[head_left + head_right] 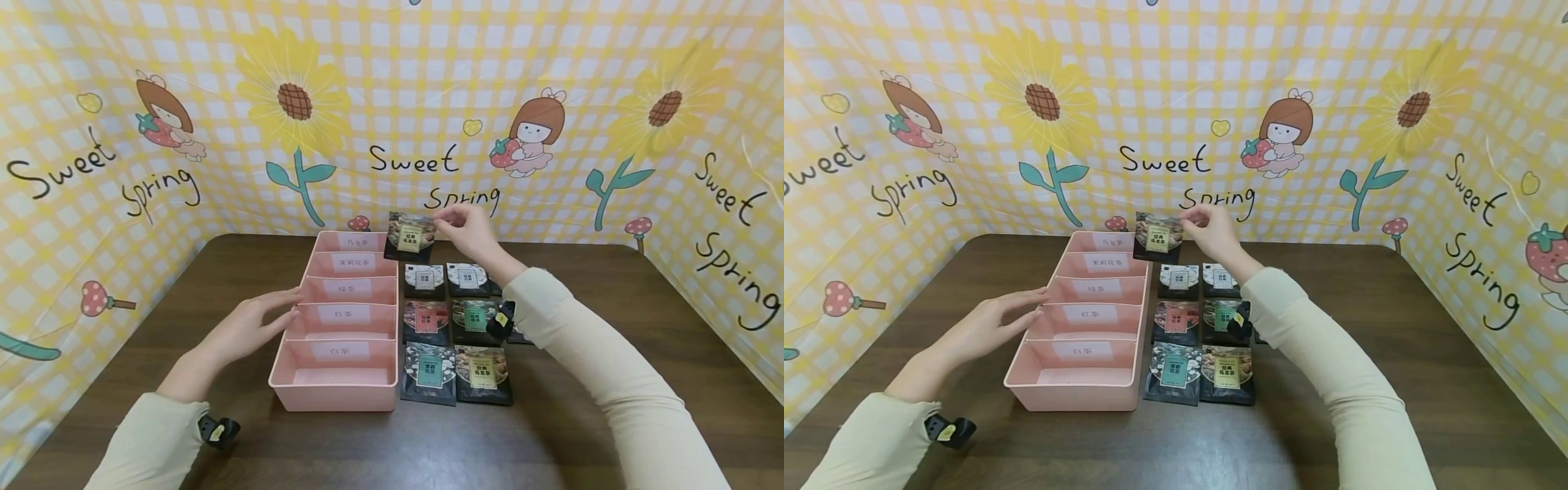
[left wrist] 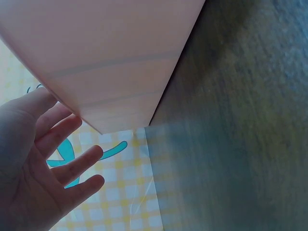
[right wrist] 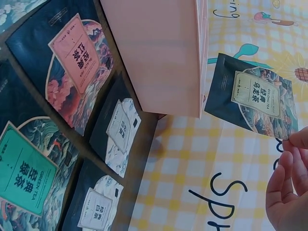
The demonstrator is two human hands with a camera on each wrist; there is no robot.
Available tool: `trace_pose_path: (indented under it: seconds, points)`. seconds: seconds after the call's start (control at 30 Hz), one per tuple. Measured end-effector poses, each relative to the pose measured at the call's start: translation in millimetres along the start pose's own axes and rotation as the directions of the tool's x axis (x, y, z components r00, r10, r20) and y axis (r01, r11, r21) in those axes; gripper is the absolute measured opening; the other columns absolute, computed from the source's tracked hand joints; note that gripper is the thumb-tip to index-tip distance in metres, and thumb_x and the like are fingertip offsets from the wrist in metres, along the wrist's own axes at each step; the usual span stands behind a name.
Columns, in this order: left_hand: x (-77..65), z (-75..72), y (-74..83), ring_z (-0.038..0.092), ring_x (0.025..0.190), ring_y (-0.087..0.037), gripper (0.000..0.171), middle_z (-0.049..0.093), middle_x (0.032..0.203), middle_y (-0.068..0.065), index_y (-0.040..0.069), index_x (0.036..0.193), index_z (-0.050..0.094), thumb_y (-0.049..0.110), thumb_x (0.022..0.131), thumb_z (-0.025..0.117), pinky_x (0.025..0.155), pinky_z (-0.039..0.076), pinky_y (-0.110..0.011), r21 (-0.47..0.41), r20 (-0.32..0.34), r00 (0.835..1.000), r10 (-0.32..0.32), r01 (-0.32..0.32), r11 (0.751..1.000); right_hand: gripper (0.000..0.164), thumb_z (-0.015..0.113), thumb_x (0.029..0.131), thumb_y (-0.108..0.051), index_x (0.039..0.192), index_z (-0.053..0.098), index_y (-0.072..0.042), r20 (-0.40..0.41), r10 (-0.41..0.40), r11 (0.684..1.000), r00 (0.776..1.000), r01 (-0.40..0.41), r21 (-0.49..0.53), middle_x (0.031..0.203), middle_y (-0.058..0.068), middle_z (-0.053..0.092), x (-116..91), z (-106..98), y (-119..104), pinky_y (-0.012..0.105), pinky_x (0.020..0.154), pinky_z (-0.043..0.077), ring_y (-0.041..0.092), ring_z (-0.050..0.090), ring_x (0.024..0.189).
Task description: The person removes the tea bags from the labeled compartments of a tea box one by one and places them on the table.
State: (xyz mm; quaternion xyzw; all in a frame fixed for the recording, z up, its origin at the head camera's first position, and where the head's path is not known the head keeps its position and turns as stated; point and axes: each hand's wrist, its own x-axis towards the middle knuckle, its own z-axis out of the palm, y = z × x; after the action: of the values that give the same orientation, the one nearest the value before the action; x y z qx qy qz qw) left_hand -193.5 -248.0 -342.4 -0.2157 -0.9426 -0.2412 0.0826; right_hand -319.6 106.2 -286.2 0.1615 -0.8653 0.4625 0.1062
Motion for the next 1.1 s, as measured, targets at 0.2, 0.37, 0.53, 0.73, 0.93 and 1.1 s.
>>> trace_pose_path:
  seconds: [0.2, 0.37, 0.53, 0.73, 0.93, 1.1]
  points:
    - [-0.6, -0.2, 0.5, 0.052, 0.122, -0.037, 0.036, 0.056, 0.131, -0.018, 0.004, 0.125, 0.059, 0.019, 0.092, 0.059, 0.101, 0.04, -0.053, 0.0, -0.005, 1.0, 0.002, -0.002, 1.0, 0.017, 0.061, 0.09, -0.017, 0.1, 0.069, -0.005, 0.013, 0.016, 1.0, 1.0, -0.017, 0.026, 0.101, 0.014, 0.069, -4, -6, 2, 0.02, 0.062, 0.044, 0.009, 0.056, 0.074]
    - [-1.5, -1.5, 1.8, 0.052, 0.122, -0.038, 0.036, 0.056, 0.131, -0.018, 0.005, 0.125, 0.059, 0.02, 0.092, 0.059, 0.101, 0.041, -0.053, 0.0, -0.007, 1.0, 0.006, -0.006, 1.0, 0.017, 0.061, 0.09, -0.017, 0.1, 0.069, -0.005, 0.011, 0.013, 0.999, 1.0, -0.013, 0.039, 0.098, 0.015, 0.069, -9, -11, 2, 0.02, 0.061, 0.043, 0.008, 0.054, 0.072]
    - [-1.6, -1.6, 1.8, 0.052, 0.122, -0.038, 0.036, 0.057, 0.131, -0.018, 0.005, 0.125, 0.059, 0.019, 0.092, 0.059, 0.101, 0.041, -0.053, 0.0, -0.009, 1.0, 0.008, -0.008, 1.0, 0.018, 0.06, 0.09, -0.017, 0.102, 0.068, -0.005, 0.019, 0.004, 0.999, 1.0, -0.005, 0.044, 0.102, 0.014, 0.068, -14, -16, 3, 0.021, 0.062, 0.044, 0.006, 0.055, 0.073]
    - [-1.3, -1.4, 1.2, 0.052, 0.122, -0.038, 0.036, 0.056, 0.131, -0.018, 0.005, 0.125, 0.059, 0.02, 0.092, 0.059, 0.102, 0.04, -0.053, 0.005, -0.001, 1.0, 0.004, -0.004, 1.0, 0.021, 0.06, 0.091, -0.02, 0.106, 0.067, -0.006, 0.034, 0.04, 0.998, 0.999, -0.041, 0.039, 0.115, 0.01, 0.064, -20, -23, 5, 0.023, 0.072, 0.048, 0.009, 0.059, 0.085]
    - [-0.8, -1.0, 1.1, 0.052, 0.122, -0.038, 0.036, 0.057, 0.131, -0.019, 0.004, 0.125, 0.059, 0.02, 0.092, 0.058, 0.101, 0.04, -0.053, 0.01, -0.005, 1.0, 0.01, -0.01, 1.0, 0.022, 0.061, 0.091, -0.022, 0.105, 0.067, -0.006, 0.027, 0.058, 0.998, 0.998, -0.058, 0.022, 0.103, 0.01, 0.067, -27, -29, 7, 0.022, 0.067, 0.045, 0.004, 0.056, 0.077]
    - [-0.9, 0.1, 0.6, 0.054, 0.12, -0.038, 0.036, 0.058, 0.129, -0.019, 0.004, 0.124, 0.06, 0.021, 0.092, 0.059, 0.099, 0.042, -0.053, 0.01, -0.028, 0.999, 0.027, -0.027, 1.0, 0.022, 0.061, 0.091, -0.02, 0.105, 0.067, -0.005, 0.023, 0.044, 0.999, 0.999, -0.044, 0.006, 0.101, 0.011, 0.067, -32, -36, 9, 0.021, 0.065, 0.045, 0.001, 0.056, 0.074]
